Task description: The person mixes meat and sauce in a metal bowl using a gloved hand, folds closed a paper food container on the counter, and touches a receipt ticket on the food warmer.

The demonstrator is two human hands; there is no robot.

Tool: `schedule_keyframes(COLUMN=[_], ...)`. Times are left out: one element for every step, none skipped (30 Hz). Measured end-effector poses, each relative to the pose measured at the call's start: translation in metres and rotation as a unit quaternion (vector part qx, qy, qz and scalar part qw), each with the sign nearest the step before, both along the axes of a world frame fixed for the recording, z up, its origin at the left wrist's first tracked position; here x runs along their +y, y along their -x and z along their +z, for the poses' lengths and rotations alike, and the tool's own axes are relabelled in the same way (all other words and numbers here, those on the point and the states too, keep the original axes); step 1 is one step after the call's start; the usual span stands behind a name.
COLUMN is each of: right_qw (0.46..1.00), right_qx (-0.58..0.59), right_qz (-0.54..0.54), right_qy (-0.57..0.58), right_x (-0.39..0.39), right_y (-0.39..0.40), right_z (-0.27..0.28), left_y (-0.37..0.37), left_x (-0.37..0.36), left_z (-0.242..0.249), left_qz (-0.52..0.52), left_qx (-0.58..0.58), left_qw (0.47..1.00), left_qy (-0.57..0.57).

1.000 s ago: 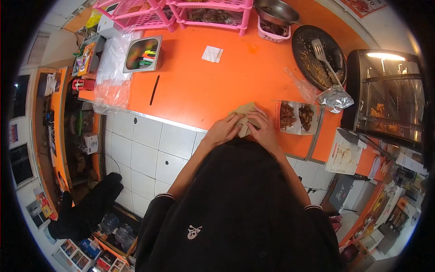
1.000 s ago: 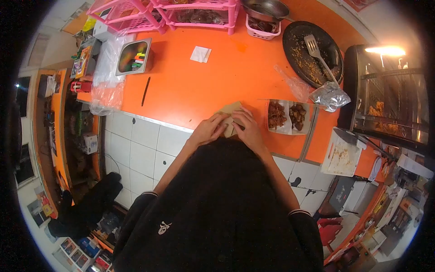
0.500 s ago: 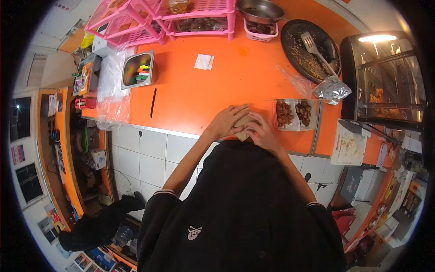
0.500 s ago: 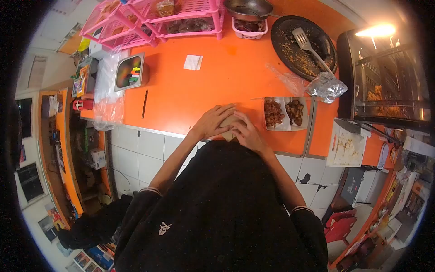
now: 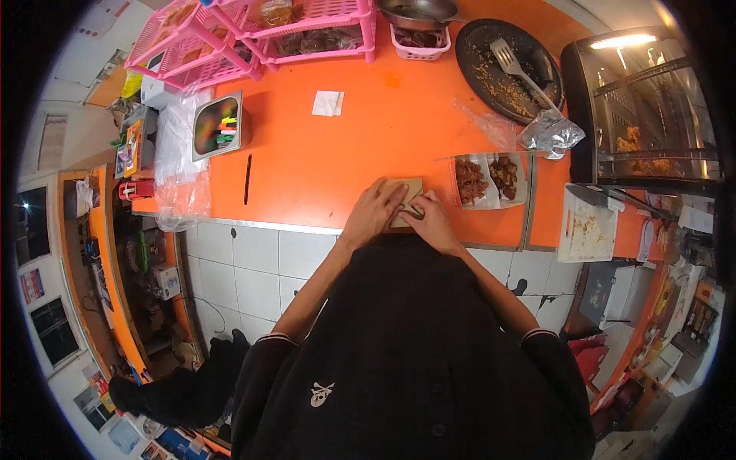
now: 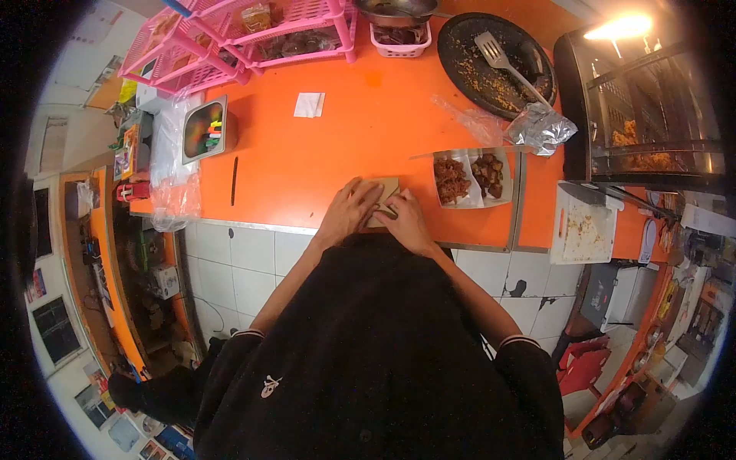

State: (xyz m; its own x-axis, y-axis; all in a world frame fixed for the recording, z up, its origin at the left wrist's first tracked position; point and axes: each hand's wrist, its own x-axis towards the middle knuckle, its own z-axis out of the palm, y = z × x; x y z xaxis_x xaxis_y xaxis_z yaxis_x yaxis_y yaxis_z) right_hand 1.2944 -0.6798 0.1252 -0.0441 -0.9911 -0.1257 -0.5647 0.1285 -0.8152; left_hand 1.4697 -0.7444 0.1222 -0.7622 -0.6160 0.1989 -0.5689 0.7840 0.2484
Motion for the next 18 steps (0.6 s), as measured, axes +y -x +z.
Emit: schedule_keyframes(right_qw=[1.000, 1.000, 0.999, 0.999, 0.998, 0.995, 0.995, 0.996, 0.993, 0.993, 0.992, 0.991, 0.991, 0.993, 0.994, 0.994, 0.996, 0.997], right_qx=[0.000, -0.009, -0.017, -0.018, -0.038, -0.058, -0.059, -0.001, 0.057, 0.056, 0.072, 0.089, 0.089, 0.080, 0.069, 0.070, 0.050, 0.030], right_qz=[0.000, -0.016, -0.032, -0.033, -0.052, -0.071, -0.069, -0.084, -0.099, -0.101, -0.098, -0.095, -0.099, -0.091, -0.082, -0.083, -0.074, -0.065], right_qy=[0.002, -0.012, -0.027, -0.028, -0.027, -0.025, -0.028, -0.005, 0.018, 0.016, 0.024, 0.032, 0.031, 0.015, -0.001, -0.001, -0.011, -0.021], right_x=[-0.001, -0.002, -0.002, -0.002, -0.001, -0.001, 0.000, 0.000, 0.001, 0.002, 0.003, 0.004, 0.004, 0.003, 0.003, 0.002, 0.001, 0.000], right_y=[-0.001, -0.002, -0.003, -0.003, -0.002, -0.002, -0.001, 0.001, 0.002, 0.002, 0.002, 0.001, 0.001, 0.000, 0.001, 0.002, 0.004, 0.005], right_z=[0.000, -0.001, -0.002, -0.006, -0.012, -0.012, -0.012, -0.011, -0.007, -0.003, 0.001, 0.003, 0.003, 0.003, 0.002, 0.000, -0.002, -0.005], left_y=[-0.001, -0.002, -0.001, -0.001, -0.001, -0.001, -0.001, -0.002, -0.002, -0.003, -0.002, -0.002, -0.003, -0.004, -0.004, -0.004, -0.005, -0.006], left_x=[0.000, 0.000, -0.001, 0.000, 0.001, 0.003, 0.005, 0.006, 0.009, 0.012, 0.014, 0.014, 0.015, 0.014, 0.014, 0.014, 0.013, 0.013], left_z=[0.000, 0.000, 0.004, 0.007, 0.010, 0.010, 0.009, 0.009, 0.013, 0.018, 0.021, 0.020, 0.018, 0.017, 0.017, 0.017, 0.018, 0.018], left_qz=[-0.007, -0.014, -0.015, 0.008, 0.032, 0.034, 0.069, 0.103, 0.103, 0.128, 0.151, 0.147, 0.142, 0.137, 0.135, 0.128, 0.121, 0.120], left_qx=[0.015, 0.031, 0.030, 0.048, 0.066, 0.065, 0.101, 0.136, 0.135, 0.127, 0.119, 0.118, 0.110, 0.104, 0.103, 0.104, 0.104, 0.103], left_qw=[1.000, 0.999, 0.999, 0.998, 0.995, 0.995, 0.988, 0.976, 0.976, 0.968, 0.958, 0.958, 0.961, 0.963, 0.963, 0.963, 0.963, 0.963], left_qy=[-0.008, -0.017, -0.017, -0.039, -0.061, -0.064, -0.100, -0.134, -0.136, -0.175, -0.213, -0.214, -0.211, -0.207, -0.208, -0.212, -0.217, -0.217])
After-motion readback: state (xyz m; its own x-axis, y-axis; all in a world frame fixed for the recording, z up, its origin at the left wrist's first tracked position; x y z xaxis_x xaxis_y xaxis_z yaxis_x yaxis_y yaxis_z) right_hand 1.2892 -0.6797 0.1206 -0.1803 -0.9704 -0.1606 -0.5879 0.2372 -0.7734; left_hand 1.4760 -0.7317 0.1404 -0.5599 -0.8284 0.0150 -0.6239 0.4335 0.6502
